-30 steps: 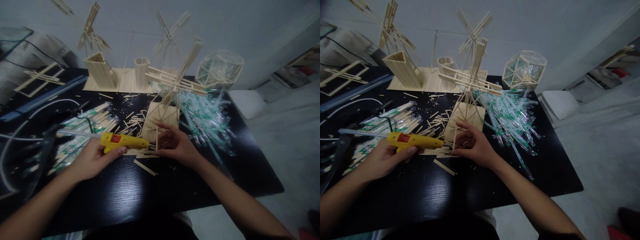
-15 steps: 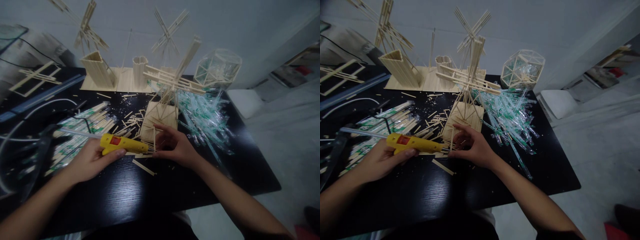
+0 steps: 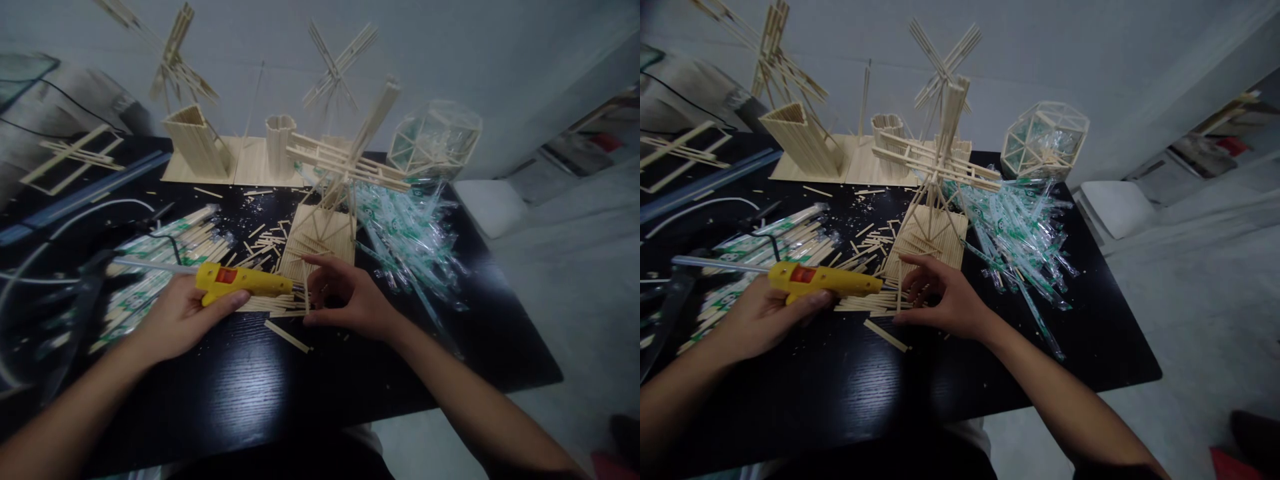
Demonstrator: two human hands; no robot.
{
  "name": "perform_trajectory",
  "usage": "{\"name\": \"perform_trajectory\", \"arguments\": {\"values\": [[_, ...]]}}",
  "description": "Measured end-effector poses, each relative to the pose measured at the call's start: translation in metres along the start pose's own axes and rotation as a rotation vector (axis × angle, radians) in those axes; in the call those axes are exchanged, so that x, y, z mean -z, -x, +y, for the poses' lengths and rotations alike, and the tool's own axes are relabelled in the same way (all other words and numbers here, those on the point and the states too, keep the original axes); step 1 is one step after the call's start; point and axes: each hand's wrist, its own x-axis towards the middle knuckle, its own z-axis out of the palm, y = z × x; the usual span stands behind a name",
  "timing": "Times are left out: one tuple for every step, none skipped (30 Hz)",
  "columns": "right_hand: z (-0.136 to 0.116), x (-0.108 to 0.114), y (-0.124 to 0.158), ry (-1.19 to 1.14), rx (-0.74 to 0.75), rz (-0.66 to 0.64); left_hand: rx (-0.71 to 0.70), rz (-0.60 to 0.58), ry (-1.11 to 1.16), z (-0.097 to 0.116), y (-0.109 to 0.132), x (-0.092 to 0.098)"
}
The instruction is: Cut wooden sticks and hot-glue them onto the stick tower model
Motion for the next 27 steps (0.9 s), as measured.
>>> {"name": "perform_trajectory", "arguments": {"values": [[0.000,0.000,0.000,0.005,0.005,-0.005,-0.005,0.007,0.003,0.001,0.000,0.000],[0.000,0.000,0.000,0.011,0.009,-0.010,-0.011,0.014,0.006,0.001,-0.001,0.000],[0.001,0.000,0.000,0.014,0.014,-0.014,-0.018,0.020,0.006,0.001,-0.001,0.000],[0.001,0.000,0.000,0.016,0.020,-0.019,-0.027,0.026,0.005,0.002,-0.002,0.000],[0.002,0.000,0.000,0.015,0.027,-0.022,-0.035,0.029,0.002,0.001,-0.002,0.001],[0.002,0.000,0.000,0.014,0.030,-0.025,-0.043,0.033,-0.002,0.001,-0.002,0.001],[0.003,0.000,0.000,0.016,0.030,-0.029,-0.049,0.034,-0.006,0.000,-0.001,0.001],[0.003,0.000,0.000,0.019,0.027,-0.033,-0.053,0.036,-0.009,-0.001,-0.001,0.001],[0.003,0.000,0.000,0.024,0.021,-0.036,-0.053,0.038,-0.011,-0.002,-0.001,0.002],[0.003,0.000,0.000,0.029,0.014,-0.039,-0.051,0.039,-0.012,-0.004,0.000,0.002],[0.002,0.000,0.000,0.032,0.009,-0.041,-0.049,0.040,-0.013,-0.005,0.000,0.002],[0.002,0.000,0.000,0.035,0.004,-0.042,-0.047,0.041,-0.013,-0.007,0.000,0.002],[0.001,0.000,0.000,0.038,0.002,-0.043,-0.044,0.043,-0.011,-0.008,0.000,0.001],[0.000,0.000,0.001,0.042,0.000,-0.045,-0.041,0.045,-0.009,-0.008,0.000,0.001],[0.000,0.000,0.001,0.046,-0.002,-0.048,-0.038,0.048,-0.005,-0.009,-0.001,0.001],[0.000,0.000,0.001,0.052,-0.004,-0.051,-0.035,0.051,-0.001,-0.009,-0.001,0.001],[-0.001,0.000,0.002,0.055,-0.005,-0.054,-0.028,0.055,0.000,-0.009,-0.001,0.001],[-0.001,0.000,0.002,0.055,-0.005,-0.059,-0.020,0.058,0.001,-0.009,-0.001,0.001],[0.000,0.001,0.002,0.054,-0.006,-0.063,-0.011,0.062,0.002,-0.010,-0.001,0.002],[0.000,0.001,0.003,0.052,-0.006,-0.067,0.003,0.064,0.002,-0.010,-0.001,0.002],[0.000,0.001,0.003,0.053,-0.006,-0.070,0.017,0.064,0.002,-0.010,-0.001,0.003],[0.001,0.001,0.003,0.056,-0.006,-0.073,0.029,0.065,0.001,-0.011,-0.001,0.003],[0.001,0.001,0.003,0.060,-0.002,-0.074,0.037,0.069,0.000,-0.011,-0.001,0.003],[0.002,0.001,0.003,0.063,0.001,-0.076,0.044,0.078,-0.001,-0.012,-0.001,0.003],[0.002,0.001,0.003,0.064,0.004,-0.077,0.051,0.087,-0.002,-0.012,-0.002,0.003],[0.002,0.001,0.003,0.060,0.009,-0.075,0.056,0.097,0.004,-0.012,-0.002,0.003],[0.001,0.001,0.002,0.051,0.015,-0.072,0.065,0.107,0.016,-0.011,-0.002,0.002]]}}
